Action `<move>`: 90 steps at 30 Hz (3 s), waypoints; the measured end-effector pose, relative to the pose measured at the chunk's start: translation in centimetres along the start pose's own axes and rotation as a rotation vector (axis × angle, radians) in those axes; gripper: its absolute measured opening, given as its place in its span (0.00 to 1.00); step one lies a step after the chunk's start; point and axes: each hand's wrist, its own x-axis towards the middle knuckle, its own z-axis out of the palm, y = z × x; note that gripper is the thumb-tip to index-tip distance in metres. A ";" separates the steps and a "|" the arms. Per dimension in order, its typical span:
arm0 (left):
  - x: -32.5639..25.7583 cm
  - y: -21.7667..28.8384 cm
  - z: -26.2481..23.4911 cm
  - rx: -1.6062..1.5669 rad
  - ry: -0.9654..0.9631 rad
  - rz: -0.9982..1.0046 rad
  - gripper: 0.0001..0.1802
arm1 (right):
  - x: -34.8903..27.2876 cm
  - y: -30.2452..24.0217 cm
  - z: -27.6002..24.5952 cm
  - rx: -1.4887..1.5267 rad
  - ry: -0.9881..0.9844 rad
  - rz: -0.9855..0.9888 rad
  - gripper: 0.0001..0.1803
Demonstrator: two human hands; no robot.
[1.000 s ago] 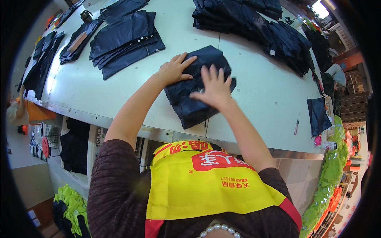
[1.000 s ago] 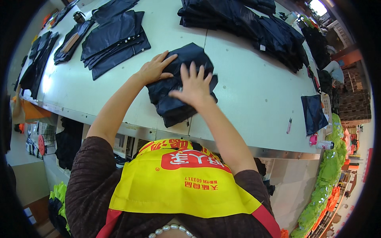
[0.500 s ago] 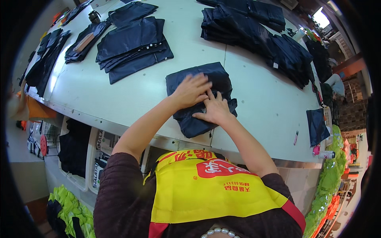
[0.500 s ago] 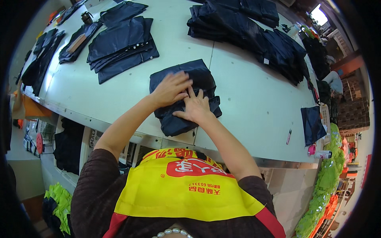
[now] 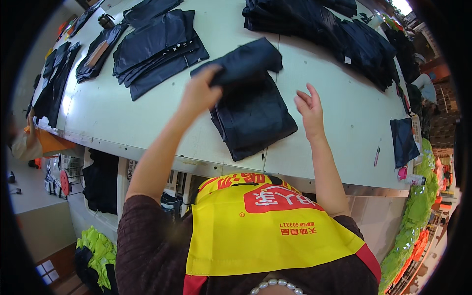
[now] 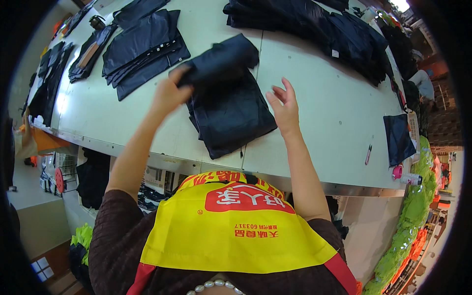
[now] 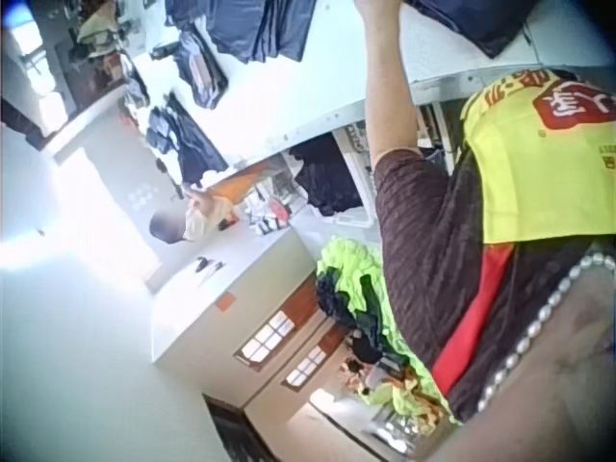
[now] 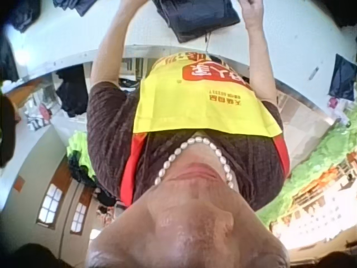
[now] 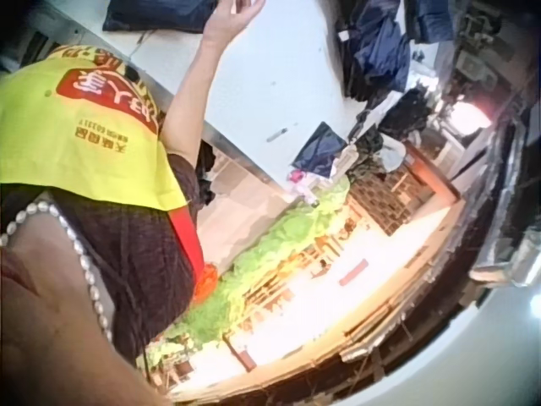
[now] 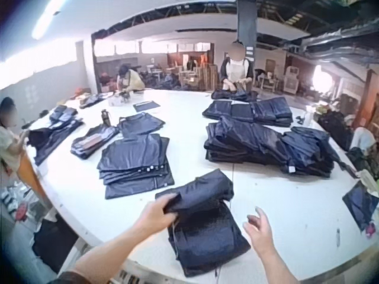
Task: The person folds a dark blue jacket on a table. They smooth the fabric, fold the sleeves inward, fold the jacket in half, and then fold it again into a compact rectangle. The folded jacket is placed on a stack of similar folded jackets.
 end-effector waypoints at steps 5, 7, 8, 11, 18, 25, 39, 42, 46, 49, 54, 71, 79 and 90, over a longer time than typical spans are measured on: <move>6.8 -1.5 -4.4 -0.618 0.128 -0.424 0.19 | -7.2 5.1 0.5 0.138 0.176 0.661 0.50; 7.5 -0.6 -4.0 -0.645 0.132 -0.472 0.17 | -10.6 4.5 2.6 0.384 0.162 0.979 0.42; 7.7 -0.7 -3.7 -0.674 0.119 -0.489 0.16 | -10.4 4.5 3.4 0.433 0.118 0.952 0.37; 7.6 0.1 -3.3 -0.671 0.075 -0.532 0.16 | -9.2 5.6 4.2 0.487 0.009 0.912 0.22; 7.0 -0.7 -7.0 -0.646 0.048 -0.514 0.16 | -6.5 9.8 -0.8 0.291 -0.012 0.771 0.11; 4.6 -2.2 -8.2 -0.701 0.094 -0.624 0.18 | -7.3 2.8 2.8 0.346 -0.143 0.800 0.14; 4.2 -3.1 -8.9 -0.761 0.192 -0.690 0.19 | -3.9 2.1 9.4 0.667 0.033 0.564 0.22; 4.2 -5.5 -11.2 -0.699 0.114 -0.655 0.18 | -3.9 0.3 8.5 0.479 0.027 0.292 0.26; 3.5 -3.8 -11.6 -0.431 0.096 -0.588 0.22 | -4.2 6.2 6.0 0.183 0.150 0.455 0.25; 2.0 0.1 -11.3 -0.233 0.067 -0.424 0.25 | -3.9 4.3 5.6 0.213 0.134 0.417 0.24; -2.2 7.1 -4.9 0.236 -0.002 -0.051 0.26 | -4.0 5.8 5.0 0.294 0.108 0.444 0.21; -8.5 4.5 5.8 0.339 -0.536 0.126 0.30 | -3.2 5.7 2.6 -0.273 -0.138 0.464 0.25; -9.8 3.4 5.2 0.360 -0.501 0.176 0.45 | -0.5 -2.4 5.3 -0.727 0.092 -0.110 0.48; -7.4 -0.3 3.3 0.444 -0.770 0.399 0.60 | -1.4 -0.6 4.8 -0.840 0.028 0.057 0.24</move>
